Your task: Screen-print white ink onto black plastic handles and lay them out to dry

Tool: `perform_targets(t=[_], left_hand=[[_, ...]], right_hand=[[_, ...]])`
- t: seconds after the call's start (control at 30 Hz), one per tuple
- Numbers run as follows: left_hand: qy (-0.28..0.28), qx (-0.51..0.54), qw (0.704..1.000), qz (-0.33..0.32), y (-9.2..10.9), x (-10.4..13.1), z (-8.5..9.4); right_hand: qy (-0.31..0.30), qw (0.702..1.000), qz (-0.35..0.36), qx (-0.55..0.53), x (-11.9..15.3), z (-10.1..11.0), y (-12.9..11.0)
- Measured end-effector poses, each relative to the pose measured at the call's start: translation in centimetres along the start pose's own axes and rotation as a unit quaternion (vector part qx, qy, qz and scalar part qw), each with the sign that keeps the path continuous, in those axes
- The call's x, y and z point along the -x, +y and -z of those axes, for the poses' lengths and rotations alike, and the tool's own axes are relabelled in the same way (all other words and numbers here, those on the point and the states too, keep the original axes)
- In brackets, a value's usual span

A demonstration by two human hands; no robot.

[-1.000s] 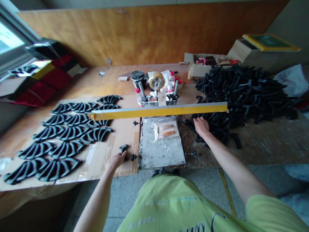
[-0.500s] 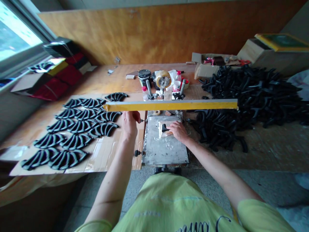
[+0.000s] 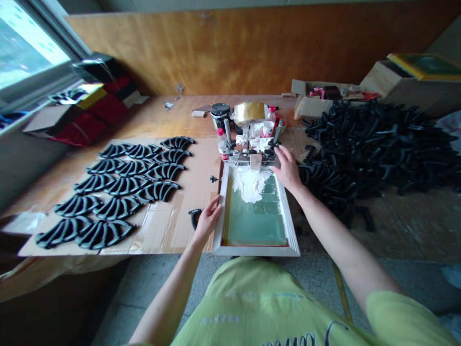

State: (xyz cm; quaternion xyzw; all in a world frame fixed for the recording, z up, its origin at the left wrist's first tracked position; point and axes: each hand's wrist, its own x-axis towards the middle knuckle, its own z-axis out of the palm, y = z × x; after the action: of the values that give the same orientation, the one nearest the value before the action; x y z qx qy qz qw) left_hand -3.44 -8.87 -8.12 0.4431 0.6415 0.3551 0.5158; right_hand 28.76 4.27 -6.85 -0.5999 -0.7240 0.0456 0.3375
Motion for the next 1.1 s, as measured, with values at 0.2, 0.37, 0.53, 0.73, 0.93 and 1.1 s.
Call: perform_targets(t=[0.2, 0.37, 0.53, 0.73, 0.93, 1.1], left_hand=[[-0.015, -0.019, 0.999, 0.022, -3.6, -1.7, -0.5], [-0.023, 0.009, 0.999, 0.026, -4.0, -1.7, -0.4], [-0.019, 0.014, 0.999, 0.034, -3.4, -1.4, -0.5], [-0.015, 0.002, 1.0, 0.023, -2.4, -1.0, -0.4], [-0.019, 0.008, 0.999, 0.036, -1.8, -0.9, -0.3], [-0.025, 0.012, 0.999, 0.016, 1.5, 0.0, 0.6]], right_hand=[[-0.219, 0.97, 0.065, 0.076, -2.0, -4.1, -5.4], [-0.264, 0.946, 0.17, 0.086, 3.0, -3.4, -6.2], [-0.304, 0.912, 0.275, 0.027, 4.4, -0.9, -6.4], [-0.231, 0.945, 0.225, 0.053, 4.8, -1.7, -6.9], [-0.219, 0.952, 0.216, 0.004, 4.6, -2.1, -6.6], [-0.162, 0.985, 0.052, 0.009, -2.8, -1.9, -5.8]])
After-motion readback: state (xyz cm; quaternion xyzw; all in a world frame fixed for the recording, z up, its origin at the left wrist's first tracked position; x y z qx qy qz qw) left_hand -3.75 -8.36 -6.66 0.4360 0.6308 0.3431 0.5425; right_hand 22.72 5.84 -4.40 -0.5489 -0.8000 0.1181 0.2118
